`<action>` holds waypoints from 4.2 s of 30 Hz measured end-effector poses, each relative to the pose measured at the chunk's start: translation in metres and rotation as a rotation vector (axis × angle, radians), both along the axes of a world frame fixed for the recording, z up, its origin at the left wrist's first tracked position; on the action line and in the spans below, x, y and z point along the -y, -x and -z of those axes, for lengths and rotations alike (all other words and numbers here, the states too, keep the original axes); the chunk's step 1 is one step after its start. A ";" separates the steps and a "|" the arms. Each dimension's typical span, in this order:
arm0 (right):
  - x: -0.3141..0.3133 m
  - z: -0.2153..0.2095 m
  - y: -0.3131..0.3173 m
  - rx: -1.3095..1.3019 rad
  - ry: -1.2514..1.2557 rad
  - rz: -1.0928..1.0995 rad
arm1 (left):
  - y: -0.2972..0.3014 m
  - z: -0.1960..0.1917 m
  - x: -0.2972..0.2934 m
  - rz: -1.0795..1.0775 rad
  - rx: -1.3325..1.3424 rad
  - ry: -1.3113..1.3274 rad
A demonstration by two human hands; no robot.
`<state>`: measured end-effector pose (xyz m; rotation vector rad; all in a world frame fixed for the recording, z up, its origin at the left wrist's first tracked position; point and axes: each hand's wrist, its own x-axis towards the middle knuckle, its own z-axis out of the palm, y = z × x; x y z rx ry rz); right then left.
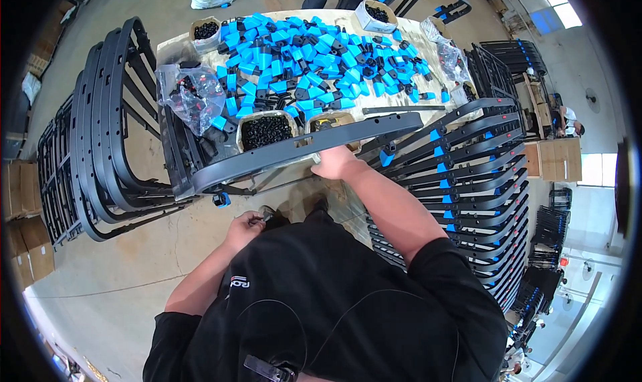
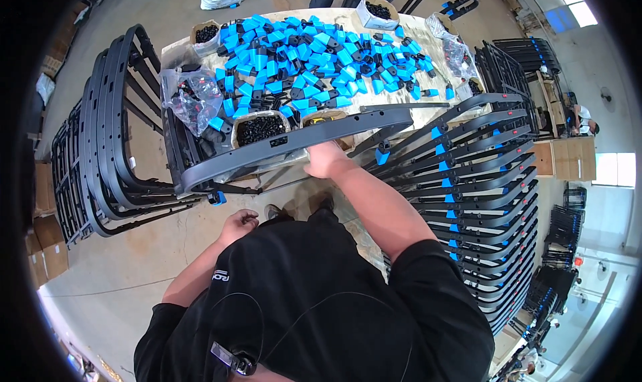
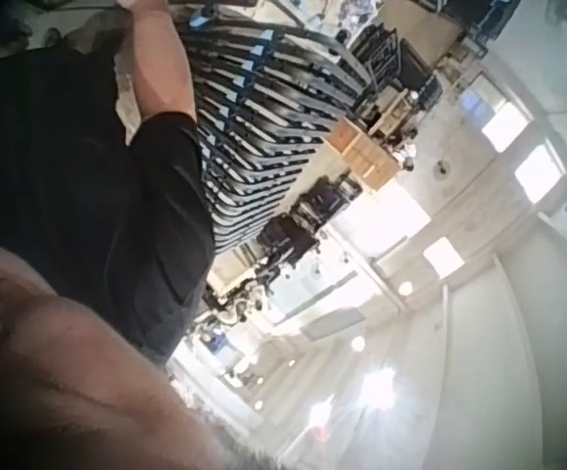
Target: Assembling plastic components onto metal frames using hand tools in a warehouse setting.
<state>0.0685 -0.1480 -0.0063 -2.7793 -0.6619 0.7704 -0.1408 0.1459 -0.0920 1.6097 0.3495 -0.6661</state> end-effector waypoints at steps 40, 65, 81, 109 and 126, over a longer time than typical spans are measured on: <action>-0.057 -0.040 -0.011 0.235 -0.316 0.105 | 0.015 -0.013 -0.031 -0.115 -0.087 -0.121; 0.181 0.053 0.019 0.033 -0.627 1.083 | -0.045 -0.051 -0.013 -0.493 0.276 -0.505; 0.187 0.023 0.026 0.210 -0.385 0.843 | -0.057 -0.028 -0.003 -0.712 0.085 -0.499; 0.208 0.096 0.002 0.286 -0.803 0.627 | -0.062 -0.045 0.005 -0.712 -0.054 -0.537; 0.045 -0.229 -0.070 0.304 -1.353 0.270 | -0.025 -0.055 -0.032 -0.361 0.148 -0.633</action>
